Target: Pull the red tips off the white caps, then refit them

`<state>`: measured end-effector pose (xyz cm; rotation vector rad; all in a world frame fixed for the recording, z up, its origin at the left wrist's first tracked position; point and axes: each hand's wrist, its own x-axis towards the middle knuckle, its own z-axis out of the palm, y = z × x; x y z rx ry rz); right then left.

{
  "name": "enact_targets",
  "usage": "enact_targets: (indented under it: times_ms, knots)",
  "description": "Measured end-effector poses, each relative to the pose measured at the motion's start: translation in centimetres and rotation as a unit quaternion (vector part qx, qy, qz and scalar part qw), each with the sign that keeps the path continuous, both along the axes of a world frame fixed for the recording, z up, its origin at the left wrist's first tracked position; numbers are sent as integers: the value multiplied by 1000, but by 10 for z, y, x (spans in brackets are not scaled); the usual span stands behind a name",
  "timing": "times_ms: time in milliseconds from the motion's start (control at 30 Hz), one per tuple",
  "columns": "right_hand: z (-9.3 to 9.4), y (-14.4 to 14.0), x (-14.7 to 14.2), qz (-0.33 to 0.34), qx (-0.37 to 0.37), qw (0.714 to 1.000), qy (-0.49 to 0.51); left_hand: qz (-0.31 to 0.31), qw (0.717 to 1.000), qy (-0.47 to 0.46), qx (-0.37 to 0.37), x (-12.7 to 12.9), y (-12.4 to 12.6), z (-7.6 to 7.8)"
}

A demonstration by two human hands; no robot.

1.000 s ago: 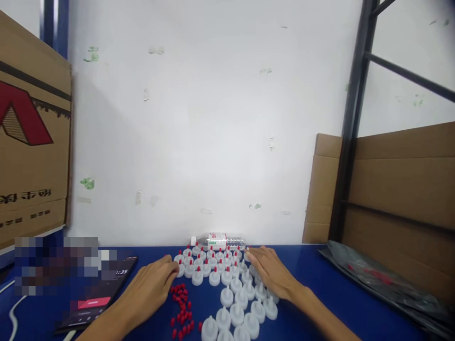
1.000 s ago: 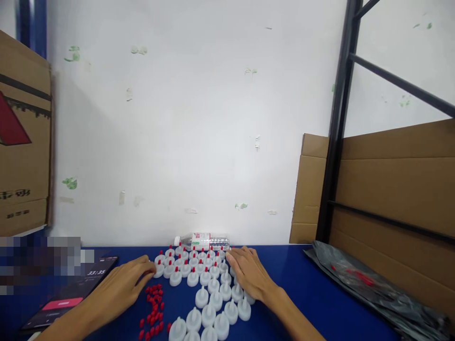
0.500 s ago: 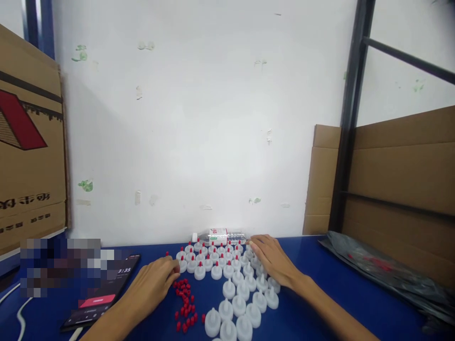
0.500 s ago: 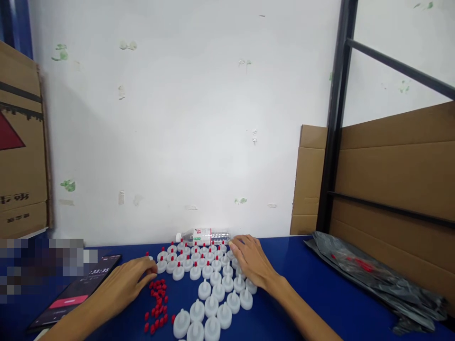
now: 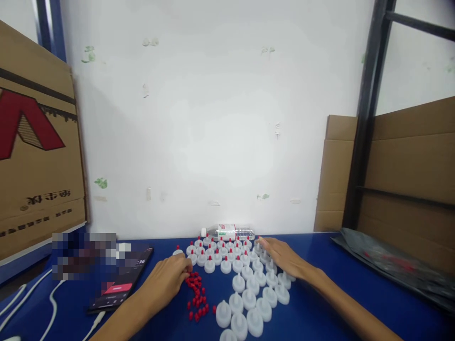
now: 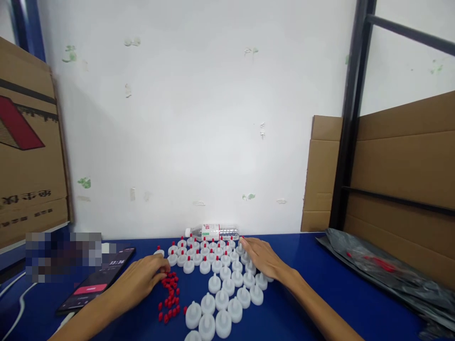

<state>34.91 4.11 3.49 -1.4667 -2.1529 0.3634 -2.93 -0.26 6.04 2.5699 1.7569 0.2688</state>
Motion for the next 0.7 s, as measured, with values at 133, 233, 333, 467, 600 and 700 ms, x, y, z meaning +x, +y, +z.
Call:
enact_targets:
  times_ms: [133, 233, 333, 467, 600, 700]
  knots:
    - [-2, 0, -1, 12, 32, 999, 15, -4, 1000, 1, 7, -1, -7, 7]
    - [4, -2, 0, 16, 82, 996, 23, 4, 1000, 2, 28, -1, -9, 11]
    - [14, -8, -1, 5, 138, 990, 22, 15, 998, -6, 56, 1, -10, 14]
    - [23, -23, -16, 17, 304, 952, -18, 6, 996, -29, 86, 12, -19, 19]
    - [26, -51, -50, 118, 454, 878, -95, -28, 992, -56, 106, 31, -41, 18]
    - [30, -74, -77, 211, 504, 828, -125, -113, 984, -91, 108, 45, -57, 10]
